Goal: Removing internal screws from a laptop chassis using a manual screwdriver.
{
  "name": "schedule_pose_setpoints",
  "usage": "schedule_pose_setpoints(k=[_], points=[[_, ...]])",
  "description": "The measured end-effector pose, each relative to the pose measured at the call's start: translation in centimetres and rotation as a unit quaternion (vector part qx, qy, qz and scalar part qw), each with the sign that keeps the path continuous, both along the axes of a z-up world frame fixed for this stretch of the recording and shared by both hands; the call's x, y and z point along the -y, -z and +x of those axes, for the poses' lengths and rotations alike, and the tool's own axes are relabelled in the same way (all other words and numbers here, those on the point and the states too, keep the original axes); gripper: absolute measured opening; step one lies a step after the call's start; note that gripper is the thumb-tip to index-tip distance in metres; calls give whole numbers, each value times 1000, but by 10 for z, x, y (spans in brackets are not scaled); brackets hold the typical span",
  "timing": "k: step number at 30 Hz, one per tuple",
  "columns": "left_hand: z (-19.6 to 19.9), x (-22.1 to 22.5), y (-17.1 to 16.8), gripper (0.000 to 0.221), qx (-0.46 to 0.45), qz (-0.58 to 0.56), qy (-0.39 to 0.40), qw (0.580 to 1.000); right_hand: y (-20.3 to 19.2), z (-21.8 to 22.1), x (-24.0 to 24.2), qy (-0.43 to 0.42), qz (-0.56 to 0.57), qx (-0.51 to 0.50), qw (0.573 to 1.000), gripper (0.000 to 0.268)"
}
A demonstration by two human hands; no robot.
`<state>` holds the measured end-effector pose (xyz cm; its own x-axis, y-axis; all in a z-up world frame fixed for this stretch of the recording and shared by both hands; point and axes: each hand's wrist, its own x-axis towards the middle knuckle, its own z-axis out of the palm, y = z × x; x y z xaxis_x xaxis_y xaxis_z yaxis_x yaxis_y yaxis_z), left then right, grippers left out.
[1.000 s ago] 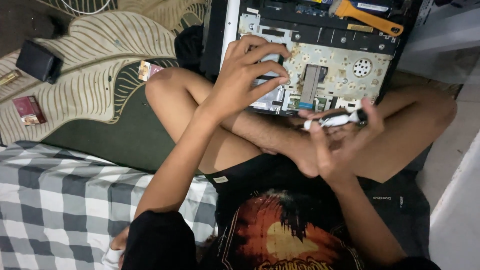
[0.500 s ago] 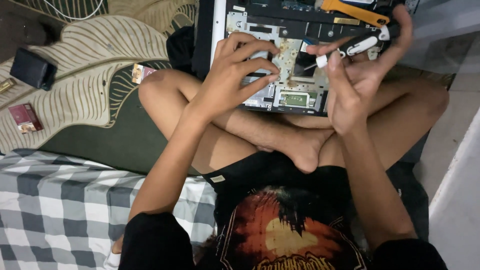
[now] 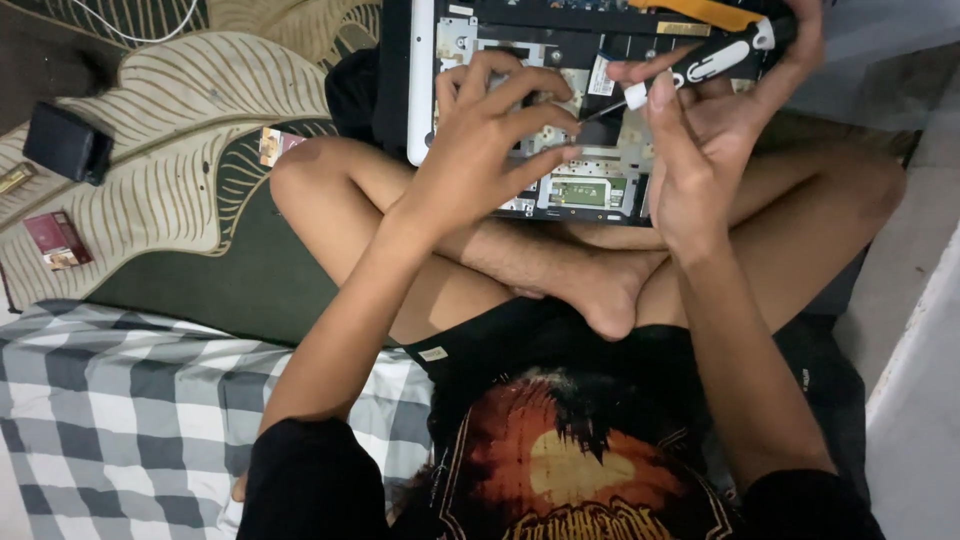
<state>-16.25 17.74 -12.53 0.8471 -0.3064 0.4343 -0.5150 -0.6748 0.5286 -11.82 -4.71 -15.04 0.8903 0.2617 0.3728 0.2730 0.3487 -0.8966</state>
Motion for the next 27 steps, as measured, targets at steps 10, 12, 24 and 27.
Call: schedule_pose_setpoints(k=[10,12,24,27], points=[[2,1,2,15,-10,-18,8,1000,6,2,7,-17,-5,2,1000,78],[2,0,2,14,-10,-20,8,1000,8,1,8,-16,-9,5,1000,78],[-9,-41,8,22,-28,-74,90,993,-52,-31,-14,74,-170,215,959,60],[-10,-41,16,15,-31,-121,90,988,-45,-51,-8,210,-324,204,900,68]])
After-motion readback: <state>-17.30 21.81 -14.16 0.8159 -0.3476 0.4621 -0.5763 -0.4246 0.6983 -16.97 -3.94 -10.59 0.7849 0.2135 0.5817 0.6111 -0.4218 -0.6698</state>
